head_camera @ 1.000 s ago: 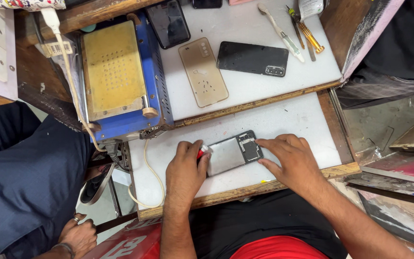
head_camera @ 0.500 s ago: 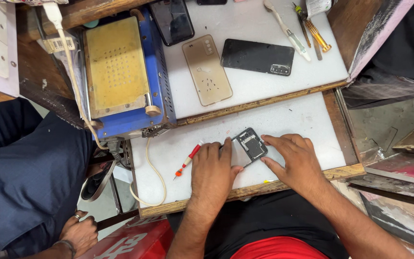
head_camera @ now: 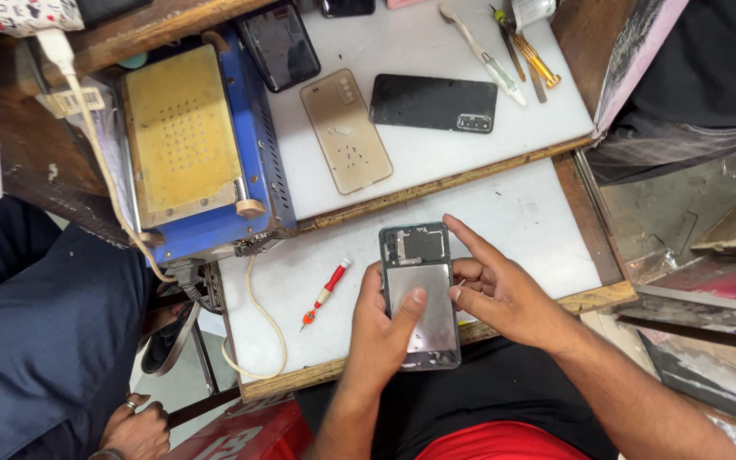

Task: The person uses a red-handled screwdriver to remove screws from the back of a disassembled smartphone. They then use their fingers to lift and detach a small internal component from the phone's frame.

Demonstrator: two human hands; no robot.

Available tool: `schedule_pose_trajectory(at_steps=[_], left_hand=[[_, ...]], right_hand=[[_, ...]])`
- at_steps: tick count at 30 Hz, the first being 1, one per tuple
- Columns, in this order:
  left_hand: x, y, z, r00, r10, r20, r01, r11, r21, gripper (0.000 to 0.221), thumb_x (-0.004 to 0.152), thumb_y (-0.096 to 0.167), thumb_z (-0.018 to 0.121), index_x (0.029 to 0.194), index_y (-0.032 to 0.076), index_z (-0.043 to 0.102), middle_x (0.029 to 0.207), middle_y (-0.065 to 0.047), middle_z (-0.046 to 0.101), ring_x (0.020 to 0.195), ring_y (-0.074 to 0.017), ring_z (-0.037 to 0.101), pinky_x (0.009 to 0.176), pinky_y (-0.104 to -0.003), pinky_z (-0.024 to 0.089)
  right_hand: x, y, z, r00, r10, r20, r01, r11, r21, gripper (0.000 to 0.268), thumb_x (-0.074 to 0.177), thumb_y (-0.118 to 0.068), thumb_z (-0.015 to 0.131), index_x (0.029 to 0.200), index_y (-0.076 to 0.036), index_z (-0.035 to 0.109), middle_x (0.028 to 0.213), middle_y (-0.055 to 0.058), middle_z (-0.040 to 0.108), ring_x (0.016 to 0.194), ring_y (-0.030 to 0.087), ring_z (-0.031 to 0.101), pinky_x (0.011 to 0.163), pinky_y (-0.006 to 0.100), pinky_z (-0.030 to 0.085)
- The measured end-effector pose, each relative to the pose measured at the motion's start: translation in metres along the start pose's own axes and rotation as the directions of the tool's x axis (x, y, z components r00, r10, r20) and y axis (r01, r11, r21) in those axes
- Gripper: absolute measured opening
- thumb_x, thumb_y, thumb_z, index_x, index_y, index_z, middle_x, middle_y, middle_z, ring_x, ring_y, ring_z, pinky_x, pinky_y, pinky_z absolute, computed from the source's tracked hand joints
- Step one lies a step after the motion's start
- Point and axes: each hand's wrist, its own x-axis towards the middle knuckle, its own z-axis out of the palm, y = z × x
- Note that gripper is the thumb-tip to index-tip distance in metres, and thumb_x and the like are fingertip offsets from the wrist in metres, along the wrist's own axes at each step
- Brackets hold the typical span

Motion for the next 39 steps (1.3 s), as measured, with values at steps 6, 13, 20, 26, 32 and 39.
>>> schedule_pose_trajectory(at_steps=[6,13,20,26,32,39], left_hand=[[-0.025,-0.002,0.007,0.999,-0.051,-0.016,0.051,0.998,0.026,0.047,0.1,0.019,0.065,0.138,-0.002,0.047,0.116,-0.013,0.071,0.104,-0.0152,0.069,0.09,-0.03,0.058],[-0.024,0.003,0.014,1.0,-0.008,-0.027,0.012,0.99,0.138,0.046,0.101,0.017,0.063,0.139,-0.003,0.047,0.117,-0.014,0.071,0.105,-0.0166,0.071,0.09,-0.031,0.06],[-0.024,-0.004,0.014,0.999,-0.016,-0.029,0.019,0.992,0.123,0.05,0.1,0.017,0.063,0.142,-0.003,0.044,0.118,-0.016,0.072,0.106,-0.0171,0.071,0.09,-0.032,0.059],[-0.021,-0.005,0.011,0.999,-0.032,-0.037,0.037,0.985,0.166,0.049,0.101,0.018,0.062,0.142,-0.003,0.045,0.116,-0.016,0.072,0.104,-0.0175,0.072,0.089,-0.032,0.061],[-0.024,-0.009,0.014,0.999,-0.025,-0.045,0.031,0.989,0.145,0.049,0.101,0.016,0.062,0.142,-0.003,0.044,0.116,-0.016,0.072,0.105,-0.0178,0.072,0.089,-0.032,0.06],[-0.023,-0.009,0.016,0.998,-0.009,-0.07,0.017,0.993,0.119,0.047,0.102,0.016,0.06,0.141,-0.004,0.043,0.115,-0.016,0.071,0.105,-0.0177,0.072,0.088,-0.032,0.062]], right_hand=[[-0.008,-0.005,0.0,1.0,0.017,0.014,-0.017,0.999,-0.048,0.081,0.091,-0.001,0.06,0.164,-0.013,0.027,0.084,0.005,0.066,0.074,0.006,0.057,0.069,0.024,0.049],[-0.007,-0.006,0.001,0.999,0.003,-0.036,-0.004,0.999,-0.032,0.066,0.097,-0.004,0.056,0.16,-0.01,0.034,0.071,0.001,0.064,0.064,0.005,0.058,0.059,0.022,0.051],[-0.01,-0.012,-0.005,0.997,0.066,0.049,-0.065,0.998,-0.011,0.088,0.083,0.005,0.058,0.162,-0.013,0.024,0.083,0.004,0.075,0.071,0.006,0.064,0.064,0.023,0.056],[-0.004,-0.009,-0.004,0.999,0.019,0.043,-0.017,0.998,-0.061,0.074,0.097,0.001,0.055,0.164,-0.012,0.027,0.073,0.006,0.069,0.064,0.008,0.064,0.062,0.023,0.056],[-0.007,-0.004,-0.007,0.995,0.064,0.08,-0.065,0.998,0.014,0.086,0.087,0.003,0.056,0.164,-0.013,0.02,0.077,0.003,0.07,0.064,0.006,0.059,0.059,0.024,0.055],[-0.007,0.009,-0.008,0.999,0.007,0.031,-0.005,0.998,-0.068,0.082,0.094,0.002,0.055,0.167,-0.01,0.019,0.08,0.003,0.063,0.069,0.005,0.06,0.067,0.021,0.054]])
